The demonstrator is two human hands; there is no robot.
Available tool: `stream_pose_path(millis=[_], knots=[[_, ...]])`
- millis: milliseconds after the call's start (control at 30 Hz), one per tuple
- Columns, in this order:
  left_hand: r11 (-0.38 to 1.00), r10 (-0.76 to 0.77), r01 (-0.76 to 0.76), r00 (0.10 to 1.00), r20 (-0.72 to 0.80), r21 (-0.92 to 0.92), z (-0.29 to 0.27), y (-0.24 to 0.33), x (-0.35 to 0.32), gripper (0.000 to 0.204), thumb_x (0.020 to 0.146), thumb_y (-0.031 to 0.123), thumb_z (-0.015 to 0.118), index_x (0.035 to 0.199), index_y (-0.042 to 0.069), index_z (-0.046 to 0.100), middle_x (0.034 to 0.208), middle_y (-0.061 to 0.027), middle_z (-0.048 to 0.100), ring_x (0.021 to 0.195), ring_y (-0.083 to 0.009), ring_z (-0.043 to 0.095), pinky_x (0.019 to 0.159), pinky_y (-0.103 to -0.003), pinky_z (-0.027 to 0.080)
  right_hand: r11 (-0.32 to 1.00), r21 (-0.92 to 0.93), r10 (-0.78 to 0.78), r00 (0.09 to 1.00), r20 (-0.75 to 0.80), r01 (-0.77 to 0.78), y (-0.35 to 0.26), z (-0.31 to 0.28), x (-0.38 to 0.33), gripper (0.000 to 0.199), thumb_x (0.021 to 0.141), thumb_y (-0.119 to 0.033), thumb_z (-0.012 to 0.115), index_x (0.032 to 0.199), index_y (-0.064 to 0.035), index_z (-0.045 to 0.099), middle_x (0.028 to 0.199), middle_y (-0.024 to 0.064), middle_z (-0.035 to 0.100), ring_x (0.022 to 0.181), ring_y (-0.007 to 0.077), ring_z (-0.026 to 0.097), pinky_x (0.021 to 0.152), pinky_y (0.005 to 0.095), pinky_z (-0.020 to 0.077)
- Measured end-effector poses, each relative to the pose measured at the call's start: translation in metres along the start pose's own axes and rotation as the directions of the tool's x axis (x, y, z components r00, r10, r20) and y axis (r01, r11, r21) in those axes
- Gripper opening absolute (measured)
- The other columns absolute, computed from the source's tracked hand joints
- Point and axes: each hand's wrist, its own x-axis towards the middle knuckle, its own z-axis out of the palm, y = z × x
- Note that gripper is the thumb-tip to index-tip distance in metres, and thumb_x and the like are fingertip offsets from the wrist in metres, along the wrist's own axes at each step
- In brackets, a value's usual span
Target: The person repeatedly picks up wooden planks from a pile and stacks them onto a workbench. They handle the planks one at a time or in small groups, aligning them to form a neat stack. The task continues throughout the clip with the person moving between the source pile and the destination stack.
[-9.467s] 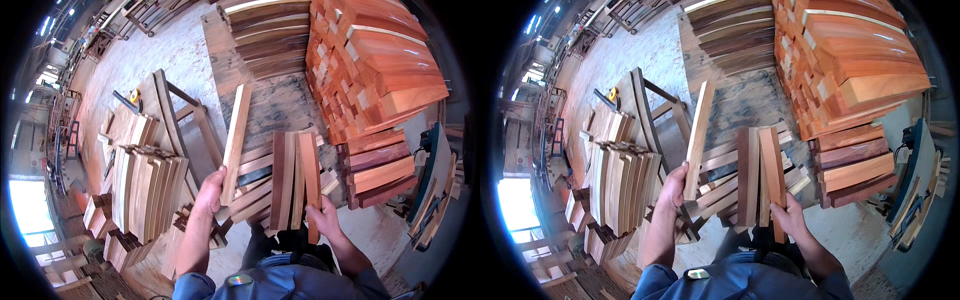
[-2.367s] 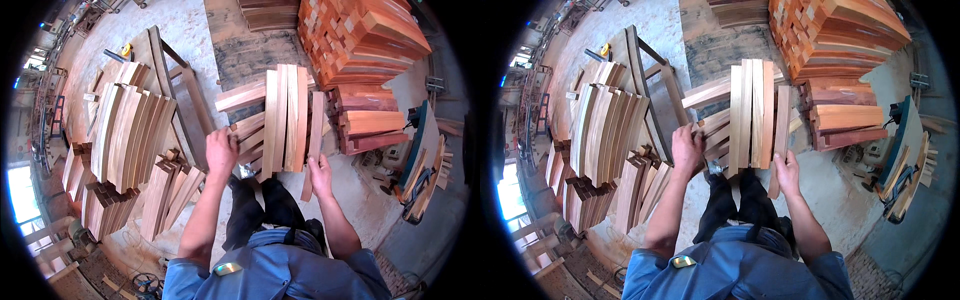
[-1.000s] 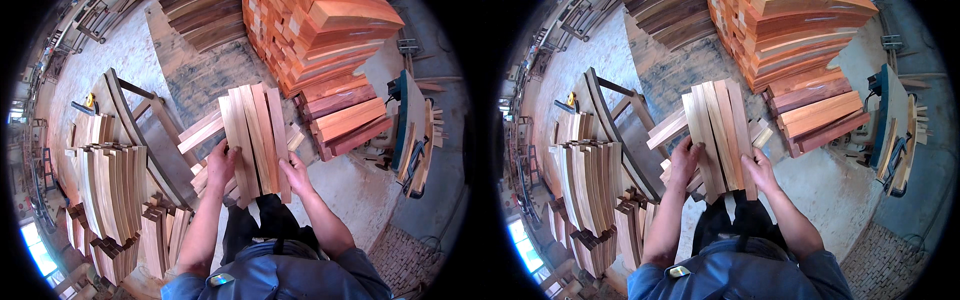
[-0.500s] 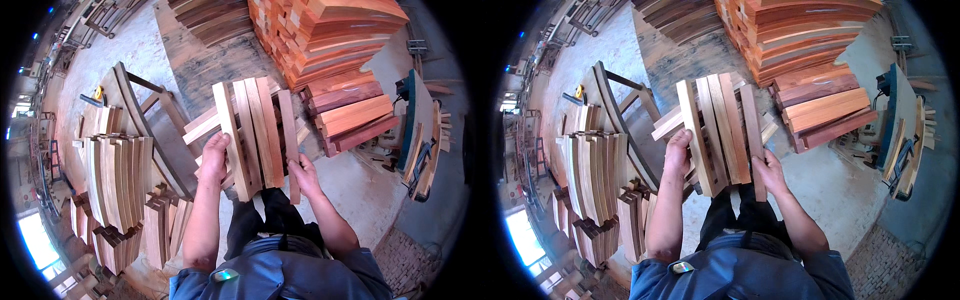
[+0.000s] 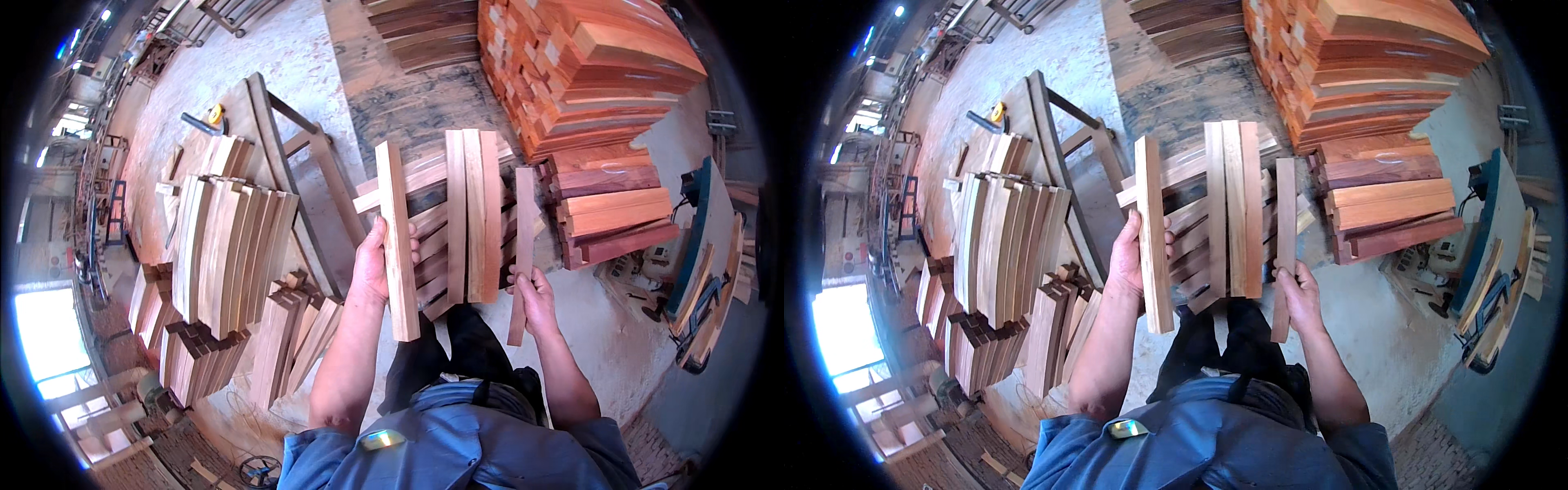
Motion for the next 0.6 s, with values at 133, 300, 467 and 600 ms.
stream_pose_path(millis=[133, 300, 467, 600], knots=[[1.0, -0.018, 0.018, 1.0, -0.025, -0.01, -0.014, 0.008, -0.008, 0.051, 0.1, 0.054, 0.047, 0.117, 0.006, 0.052, 0.092, -0.0121, 0.063, 0.071, -0.0233, 0.062, 0.058, -0.036, 0.056, 1.0, 0.004, -0.003, 1.0, 0.002, 0.003, -0.006, 0.01, 0.0, 0.028, 0.099, -0.019, 0.058, 0.122, -0.0031, 0.059, 0.107, 0.0054, 0.065, 0.091, 0.0118, 0.059, 0.08, 0.0296, 0.0503], [0.992, -0.058, 0.074, 0.987, -0.148, 0.107, -0.016, 0.008, -0.014, 0.044, 0.104, 0.05, 0.042, 0.115, 0.009, 0.052, 0.091, -0.012, 0.064, 0.067, -0.0229, 0.061, 0.057, -0.036, 0.054, 0.999, 0.03, -0.027, 0.999, 0.02, 0.027, -0.004, 0.019, 0.001, 0.028, 0.099, -0.018, 0.059, 0.122, -0.0032, 0.059, 0.106, 0.0044, 0.065, 0.092, 0.0114, 0.059, 0.081, 0.0288, 0.0495], [0.825, 0.26, -0.173, 0.961, -0.09, 0.539, -0.023, -0.02, 0.005, 0.031, 0.102, 0.023, 0.05, 0.129, 0.01, 0.049, 0.09, -0.0082, 0.063, 0.067, -0.0168, 0.06, 0.058, -0.031, 0.051, 1.0, 0.005, -0.016, 1.0, -0.018, 0.016, 0.0, 0.022, -0.002, 0.025, 0.099, -0.019, 0.058, 0.119, -0.0034, 0.059, 0.101, 0.0035, 0.064, 0.09, 0.0122, 0.058, 0.081, 0.03, 0.0489], [0.566, 0.416, -0.213, 0.908, -0.053, 0.797, -0.008, -0.047, 0.023, 0.057, 0.095, 0.013, 0.058, 0.148, 0.008, 0.038, 0.099, -0.0107, 0.063, 0.079, -0.0166, 0.059, 0.069, -0.03, 0.05, 1.0, -0.002, 0.003, 0.999, -0.036, -0.004, 0.012, 0.013, -0.004, 0.029, 0.099, -0.017, 0.059, 0.123, -0.0015, 0.058, 0.105, 0.0033, 0.064, 0.094, 0.0105, 0.058, 0.084, 0.0285, 0.048]])
